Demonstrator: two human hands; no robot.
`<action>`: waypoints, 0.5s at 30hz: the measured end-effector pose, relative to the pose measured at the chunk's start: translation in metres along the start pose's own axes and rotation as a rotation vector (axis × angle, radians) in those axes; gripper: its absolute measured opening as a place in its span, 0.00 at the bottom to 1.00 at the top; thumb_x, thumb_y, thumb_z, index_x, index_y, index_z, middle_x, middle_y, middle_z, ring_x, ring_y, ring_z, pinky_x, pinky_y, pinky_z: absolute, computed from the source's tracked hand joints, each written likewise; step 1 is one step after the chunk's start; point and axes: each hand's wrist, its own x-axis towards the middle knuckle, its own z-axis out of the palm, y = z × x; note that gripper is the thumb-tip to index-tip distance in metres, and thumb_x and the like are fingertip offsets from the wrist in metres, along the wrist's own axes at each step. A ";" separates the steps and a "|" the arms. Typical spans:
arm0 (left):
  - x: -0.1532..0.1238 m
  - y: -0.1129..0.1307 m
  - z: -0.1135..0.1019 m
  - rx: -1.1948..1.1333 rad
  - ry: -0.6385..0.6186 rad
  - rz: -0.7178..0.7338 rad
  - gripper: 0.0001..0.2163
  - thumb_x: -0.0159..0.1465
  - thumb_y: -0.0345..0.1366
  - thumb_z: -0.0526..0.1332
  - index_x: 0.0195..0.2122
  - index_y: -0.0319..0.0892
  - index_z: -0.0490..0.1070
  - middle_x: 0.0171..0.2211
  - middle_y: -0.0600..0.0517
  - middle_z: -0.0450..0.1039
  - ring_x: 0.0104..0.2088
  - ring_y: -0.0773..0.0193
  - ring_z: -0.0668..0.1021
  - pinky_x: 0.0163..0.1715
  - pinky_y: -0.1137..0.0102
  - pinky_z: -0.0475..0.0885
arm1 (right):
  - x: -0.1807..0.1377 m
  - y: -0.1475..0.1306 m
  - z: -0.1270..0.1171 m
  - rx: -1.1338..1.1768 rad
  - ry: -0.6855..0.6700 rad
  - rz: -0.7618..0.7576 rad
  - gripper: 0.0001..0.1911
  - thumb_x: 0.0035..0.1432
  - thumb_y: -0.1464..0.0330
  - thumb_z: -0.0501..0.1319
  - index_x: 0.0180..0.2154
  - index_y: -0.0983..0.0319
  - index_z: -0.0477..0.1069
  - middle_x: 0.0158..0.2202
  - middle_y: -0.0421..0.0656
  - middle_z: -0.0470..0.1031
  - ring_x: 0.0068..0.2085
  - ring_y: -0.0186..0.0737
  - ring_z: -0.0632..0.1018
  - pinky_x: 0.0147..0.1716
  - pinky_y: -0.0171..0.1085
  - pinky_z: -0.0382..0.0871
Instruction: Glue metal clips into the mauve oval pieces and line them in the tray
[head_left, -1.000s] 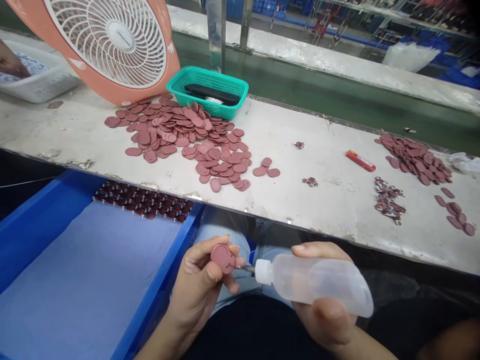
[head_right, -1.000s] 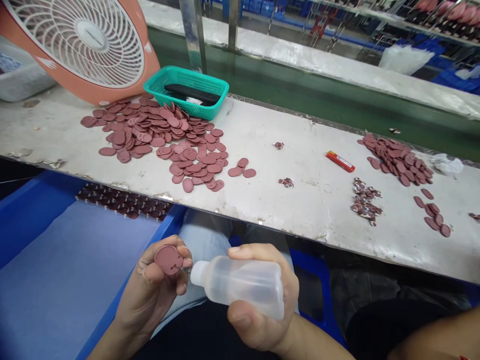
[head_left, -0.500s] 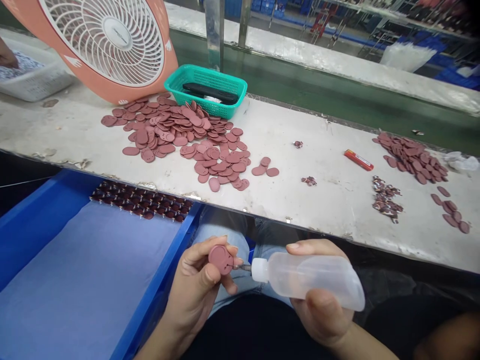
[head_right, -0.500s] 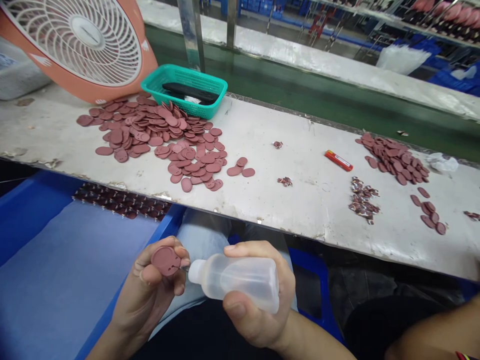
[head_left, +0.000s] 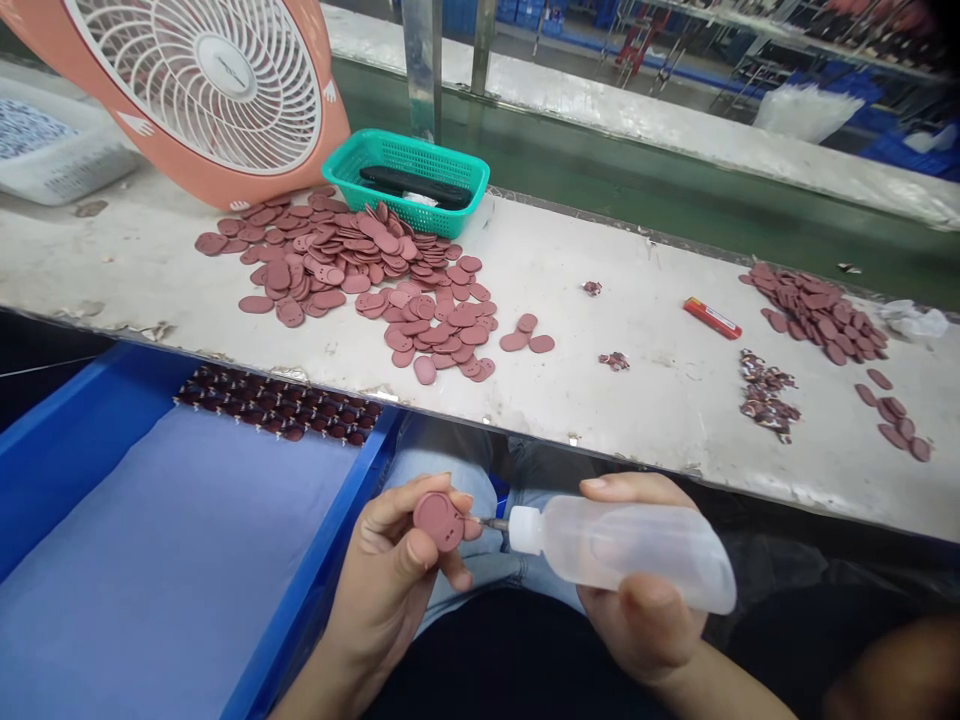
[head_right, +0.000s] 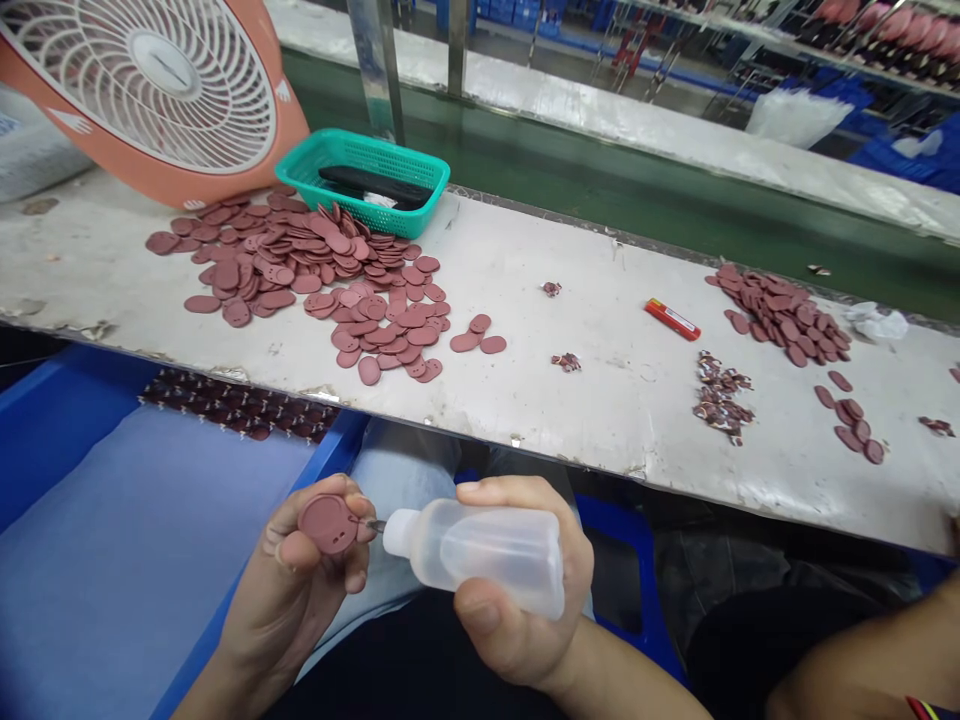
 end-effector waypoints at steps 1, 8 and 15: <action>0.000 0.000 0.000 0.000 -0.002 0.002 0.15 0.51 0.46 0.75 0.39 0.49 0.84 0.32 0.54 0.85 0.28 0.64 0.84 0.17 0.81 0.77 | 0.002 -0.001 0.002 0.036 0.038 -0.029 0.19 0.61 0.52 0.61 0.49 0.54 0.71 0.37 0.47 0.73 0.32 0.46 0.75 0.28 0.46 0.69; -0.001 0.002 -0.001 0.012 0.038 -0.015 0.16 0.48 0.46 0.76 0.37 0.48 0.84 0.31 0.54 0.84 0.27 0.64 0.83 0.16 0.81 0.76 | 0.011 -0.003 0.007 0.134 0.002 -0.050 0.14 0.63 0.58 0.61 0.48 0.55 0.74 0.34 0.44 0.76 0.27 0.40 0.75 0.21 0.38 0.68; 0.000 0.004 0.008 0.029 0.232 -0.105 0.20 0.40 0.48 0.78 0.33 0.48 0.84 0.29 0.51 0.84 0.27 0.62 0.83 0.14 0.80 0.72 | 0.027 -0.005 0.014 0.489 0.036 0.266 0.19 0.57 0.50 0.64 0.42 0.57 0.76 0.17 0.35 0.66 0.14 0.27 0.58 0.12 0.28 0.53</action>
